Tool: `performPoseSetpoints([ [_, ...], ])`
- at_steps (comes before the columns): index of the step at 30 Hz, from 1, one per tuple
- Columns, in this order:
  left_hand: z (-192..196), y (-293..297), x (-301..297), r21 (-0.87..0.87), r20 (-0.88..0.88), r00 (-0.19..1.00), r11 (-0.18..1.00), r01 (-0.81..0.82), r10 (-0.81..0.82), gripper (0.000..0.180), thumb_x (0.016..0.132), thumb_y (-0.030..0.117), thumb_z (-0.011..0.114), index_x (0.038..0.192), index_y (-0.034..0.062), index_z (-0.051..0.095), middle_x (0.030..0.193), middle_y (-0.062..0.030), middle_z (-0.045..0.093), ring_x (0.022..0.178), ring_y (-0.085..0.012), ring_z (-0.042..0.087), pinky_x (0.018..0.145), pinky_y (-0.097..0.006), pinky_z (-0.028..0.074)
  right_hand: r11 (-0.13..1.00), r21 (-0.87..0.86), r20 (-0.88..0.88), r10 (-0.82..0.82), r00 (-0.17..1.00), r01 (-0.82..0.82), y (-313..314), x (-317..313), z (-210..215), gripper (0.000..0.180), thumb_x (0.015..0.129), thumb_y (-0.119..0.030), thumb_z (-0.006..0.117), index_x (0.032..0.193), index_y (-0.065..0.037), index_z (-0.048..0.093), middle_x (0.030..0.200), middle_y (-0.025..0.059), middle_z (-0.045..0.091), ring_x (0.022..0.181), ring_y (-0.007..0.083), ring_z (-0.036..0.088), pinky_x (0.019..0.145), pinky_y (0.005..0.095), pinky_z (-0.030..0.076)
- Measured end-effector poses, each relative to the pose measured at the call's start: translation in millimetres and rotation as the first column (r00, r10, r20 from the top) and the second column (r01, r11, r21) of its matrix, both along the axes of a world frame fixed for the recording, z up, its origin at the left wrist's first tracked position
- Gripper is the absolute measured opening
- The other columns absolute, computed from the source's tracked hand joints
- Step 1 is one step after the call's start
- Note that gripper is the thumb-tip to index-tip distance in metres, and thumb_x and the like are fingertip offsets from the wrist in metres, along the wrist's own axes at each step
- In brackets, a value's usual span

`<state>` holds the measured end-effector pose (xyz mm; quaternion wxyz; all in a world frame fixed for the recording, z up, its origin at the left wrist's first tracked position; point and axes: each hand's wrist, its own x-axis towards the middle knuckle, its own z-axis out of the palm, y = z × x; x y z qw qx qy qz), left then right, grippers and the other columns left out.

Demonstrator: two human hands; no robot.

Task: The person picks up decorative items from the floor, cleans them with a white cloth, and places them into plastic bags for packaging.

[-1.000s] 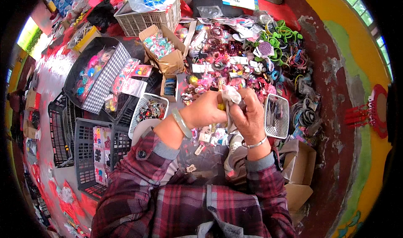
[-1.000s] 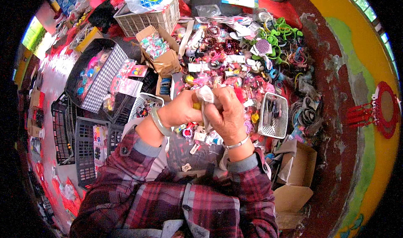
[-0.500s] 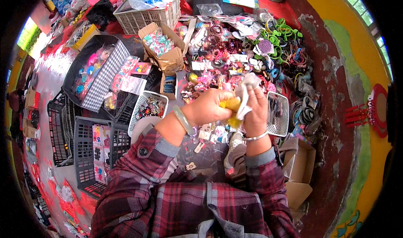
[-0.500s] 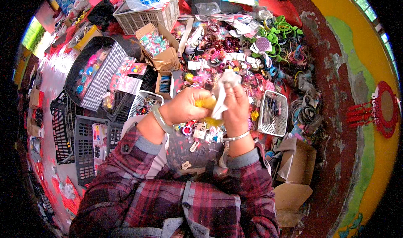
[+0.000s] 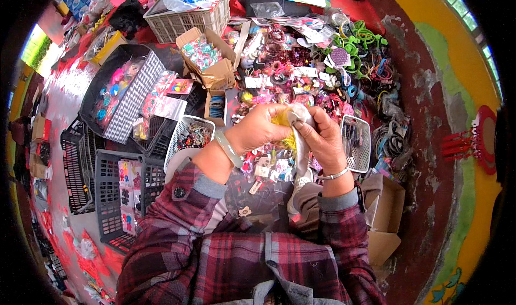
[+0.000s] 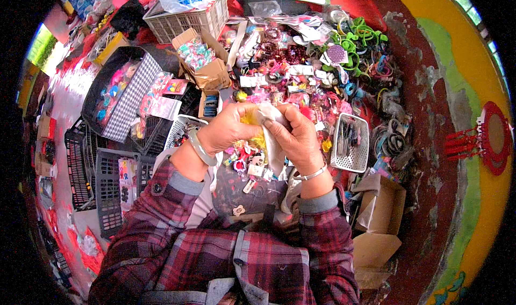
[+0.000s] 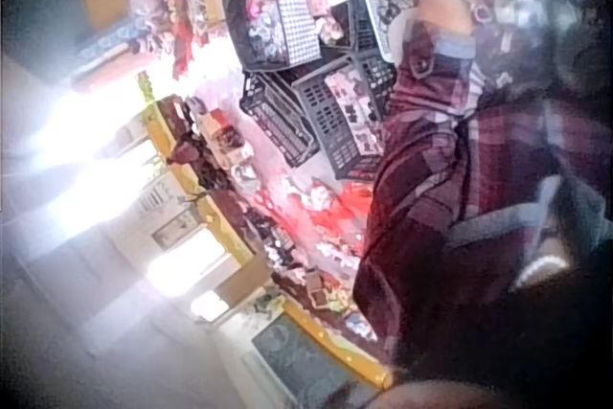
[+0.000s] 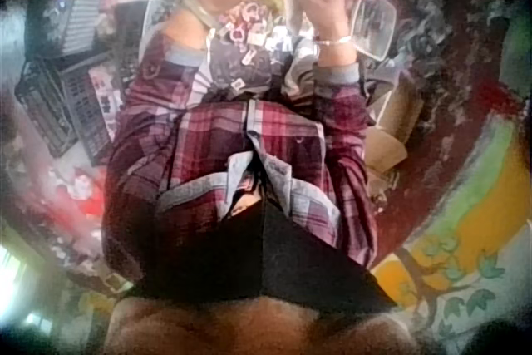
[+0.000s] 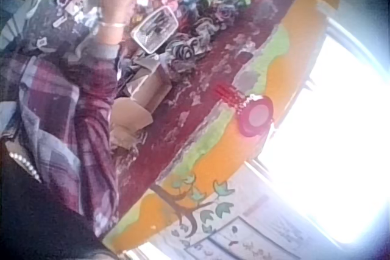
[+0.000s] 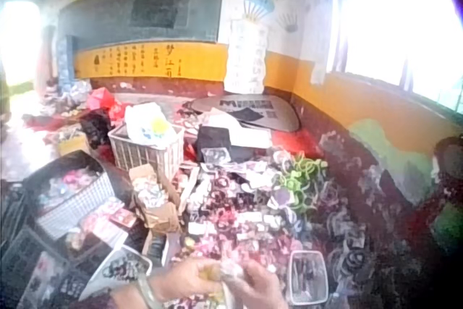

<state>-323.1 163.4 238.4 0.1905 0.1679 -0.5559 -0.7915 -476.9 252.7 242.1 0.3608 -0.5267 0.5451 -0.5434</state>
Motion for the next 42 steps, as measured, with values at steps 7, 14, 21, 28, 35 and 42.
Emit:
performPoseSetpoints([
  [7,-6,-2,2,0.03,-0.054,0.998,0.999,0.019,-0.018,0.023,0.077,0.004,0.061,0.1,0.0019,0.057,0.091,-0.0008,0.061,0.081,-0.008,0.056,0.073,-0.024,0.046,0.999,-0.039,0.316,-0.013,0.949,0.026,1,7,-5,0.021,0.087,-0.009,0.054,0.106,-0.001,0.057,0.092,-0.0003,0.059,0.083,0.0059,0.053,0.072,0.0194,0.043],
  [14,3,0,6,0.02,-0.072,0.997,1.0,-0.006,0.007,0.019,0.075,0.003,0.063,0.093,0.0018,0.058,0.084,-0.0023,0.062,0.076,-0.0095,0.058,0.07,-0.024,0.047,0.999,0.023,0.73,-0.036,0.682,0.028,2,-2,-9,0.022,0.087,-0.012,0.052,0.106,-0.001,0.058,0.095,0.0057,0.062,0.084,0.0125,0.059,0.075,0.0242,0.046],
  [21,-2,-4,9,0.102,-0.082,0.997,0.995,0.021,-0.013,0.022,0.076,0.003,0.063,0.097,0.0006,0.057,0.09,-0.0031,0.061,0.082,-0.0107,0.058,0.074,-0.025,0.047,0.996,0.015,0.423,0.074,0.903,-0.089,5,1,7,0.028,0.081,-0.012,0.061,0.106,-0.001,0.056,0.096,0.0015,0.059,0.088,0.0093,0.054,0.078,0.0229,0.043],
  [28,-6,-3,5,0.046,-0.066,0.998,0.999,0.021,-0.018,0.023,0.077,0.004,0.062,0.099,0.0002,0.056,0.092,-0.003,0.061,0.083,-0.0102,0.058,0.075,-0.024,0.046,0.999,-0.024,0.334,-0.02,0.942,0.029,0,8,-6,0.02,0.084,-0.009,0.057,0.103,0.0,0.058,0.09,-0.0004,0.059,0.082,0.0054,0.052,0.071,0.0187,0.043],
  [35,0,-1,7,0.017,-0.014,1.0,1.0,0.011,-0.011,0.024,0.075,0.005,0.062,0.098,-0.0007,0.059,0.088,-0.0031,0.062,0.078,-0.0099,0.059,0.07,-0.024,0.047,0.979,0.06,0.639,-0.189,0.746,0.197,-3,1,3,0.02,0.09,-0.017,0.048,0.096,-0.001,0.059,0.083,0.0063,0.063,0.07,0.012,0.06,0.063,0.0215,0.046],
  [42,-9,-2,6,-0.173,0.089,0.996,0.985,-0.002,0.018,0.028,0.072,0.002,0.061,0.099,0.0002,0.059,0.087,-0.0011,0.062,0.077,-0.0076,0.057,0.068,-0.023,0.046,1.0,0.003,-0.087,-0.02,0.996,0.02,-1,4,1,0.021,0.078,-0.009,0.061,0.096,-0.001,0.058,0.086,0.0054,0.057,0.078,0.0146,0.054,0.069,0.0263,0.044],
])
